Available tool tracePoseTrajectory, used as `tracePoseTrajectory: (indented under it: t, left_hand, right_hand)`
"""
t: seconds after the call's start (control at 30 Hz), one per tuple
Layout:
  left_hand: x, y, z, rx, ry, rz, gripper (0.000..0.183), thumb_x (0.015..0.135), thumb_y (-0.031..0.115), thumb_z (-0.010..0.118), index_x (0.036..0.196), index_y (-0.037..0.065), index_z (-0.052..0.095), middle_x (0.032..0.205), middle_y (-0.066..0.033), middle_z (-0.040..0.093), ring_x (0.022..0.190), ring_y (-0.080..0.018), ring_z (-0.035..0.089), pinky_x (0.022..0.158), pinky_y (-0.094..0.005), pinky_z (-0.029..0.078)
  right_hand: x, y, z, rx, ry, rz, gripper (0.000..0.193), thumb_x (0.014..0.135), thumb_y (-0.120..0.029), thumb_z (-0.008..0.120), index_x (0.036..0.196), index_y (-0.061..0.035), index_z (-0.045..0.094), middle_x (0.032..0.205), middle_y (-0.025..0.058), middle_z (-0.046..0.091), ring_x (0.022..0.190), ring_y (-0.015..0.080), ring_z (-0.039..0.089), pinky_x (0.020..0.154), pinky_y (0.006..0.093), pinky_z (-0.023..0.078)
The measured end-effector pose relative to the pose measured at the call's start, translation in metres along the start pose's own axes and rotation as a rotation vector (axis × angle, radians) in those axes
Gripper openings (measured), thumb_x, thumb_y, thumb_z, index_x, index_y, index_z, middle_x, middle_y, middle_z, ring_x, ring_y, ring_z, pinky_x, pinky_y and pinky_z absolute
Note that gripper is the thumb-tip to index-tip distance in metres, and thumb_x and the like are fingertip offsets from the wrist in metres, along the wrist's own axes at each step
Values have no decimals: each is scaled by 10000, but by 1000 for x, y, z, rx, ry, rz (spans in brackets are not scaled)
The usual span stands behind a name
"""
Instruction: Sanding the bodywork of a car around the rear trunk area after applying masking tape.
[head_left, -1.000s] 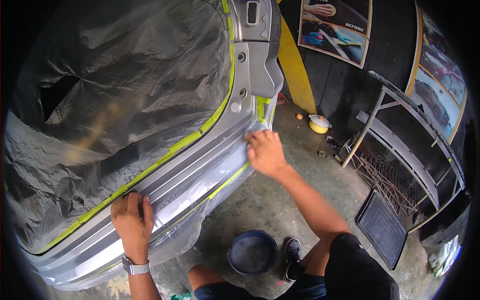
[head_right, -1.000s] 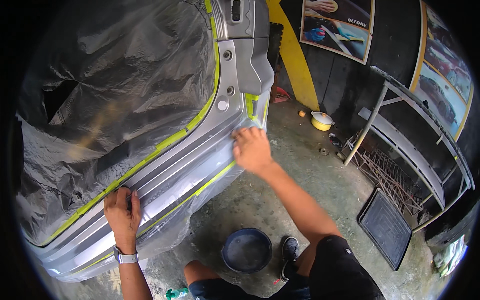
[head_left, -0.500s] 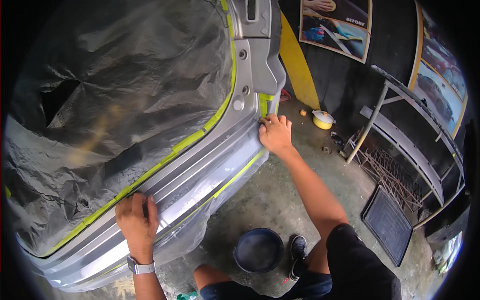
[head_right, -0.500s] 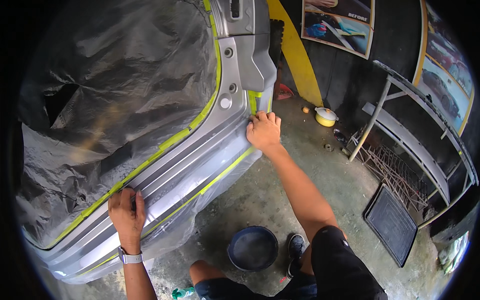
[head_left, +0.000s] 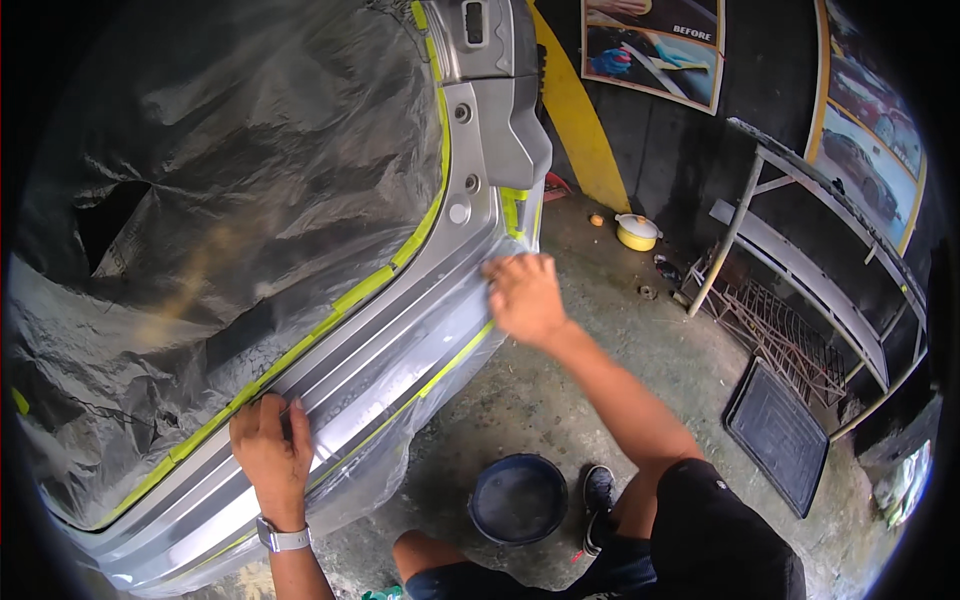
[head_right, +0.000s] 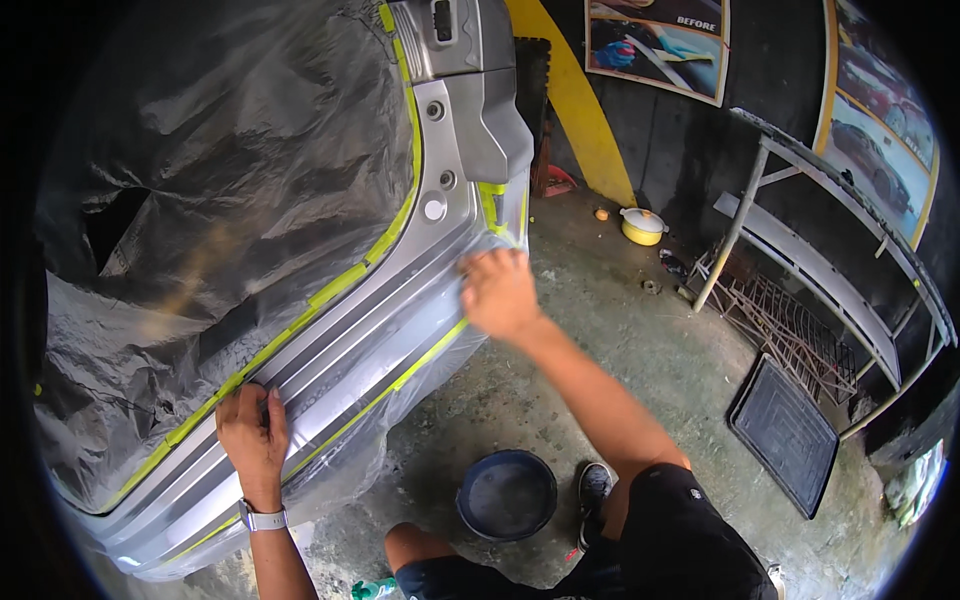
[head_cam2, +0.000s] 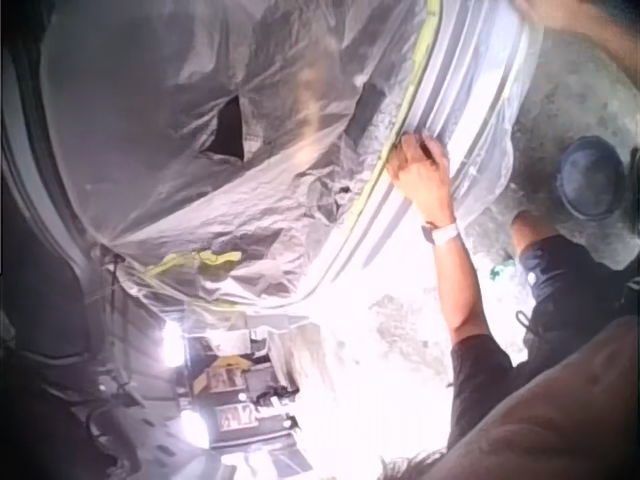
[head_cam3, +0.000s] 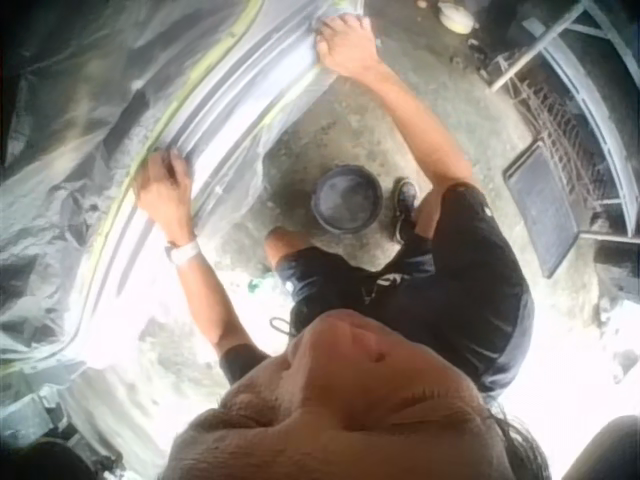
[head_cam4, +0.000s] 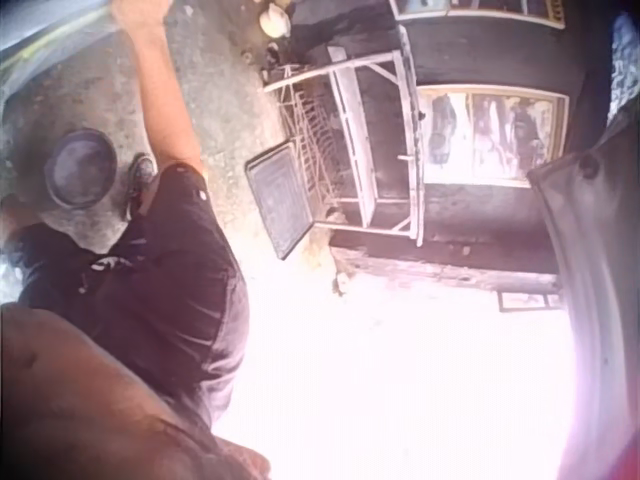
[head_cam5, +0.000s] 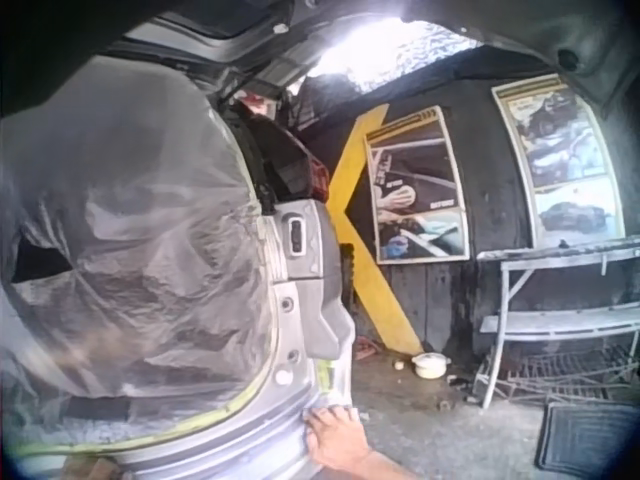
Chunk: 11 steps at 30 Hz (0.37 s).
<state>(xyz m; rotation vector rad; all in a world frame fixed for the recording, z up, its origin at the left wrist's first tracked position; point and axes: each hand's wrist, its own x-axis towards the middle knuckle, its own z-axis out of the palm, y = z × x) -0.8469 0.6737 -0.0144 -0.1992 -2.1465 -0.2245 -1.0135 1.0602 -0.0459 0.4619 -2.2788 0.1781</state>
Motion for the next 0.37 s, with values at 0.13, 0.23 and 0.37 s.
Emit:
tracePoseTrajectory:
  t: [0.13, 0.23, 0.37]
  left_hand:
    - [3, 6, 3, -14, -20, -3, 183, 956, 164, 736, 867, 61, 614, 793, -148, 621, 774, -382, 602, 752, -502, 463]
    - [5, 6, 0, 0, -26, 1, 177, 949, 164, 743, 875, 62, 619, 796, -147, 625, 776, -378, 606, 758, -498, 466]
    - [-3, -7, 0, 2, -3, -4, 168, 940, 182, 772, 893, 72, 654, 785, -148, 629, 758, -366, 607, 750, -505, 472]
  right_hand:
    - [14, 38, 10, -85, -12, 87, 379, 937, -289, 581, 1200, -113, 790, 1270, 35, 701, 1198, 257, 583, 1068, 471, 406]
    - [-4, -17, 14, 36, 13, -45, 421, 920, -269, 596, 1244, -63, 769, 1280, 78, 688, 1182, 277, 588, 1043, 469, 415]
    - [-10, -48, -1, 150, 47, -165, 516, 918, -290, 624, 1349, -23, 725, 1306, 118, 677, 1189, 279, 588, 1121, 509, 394]
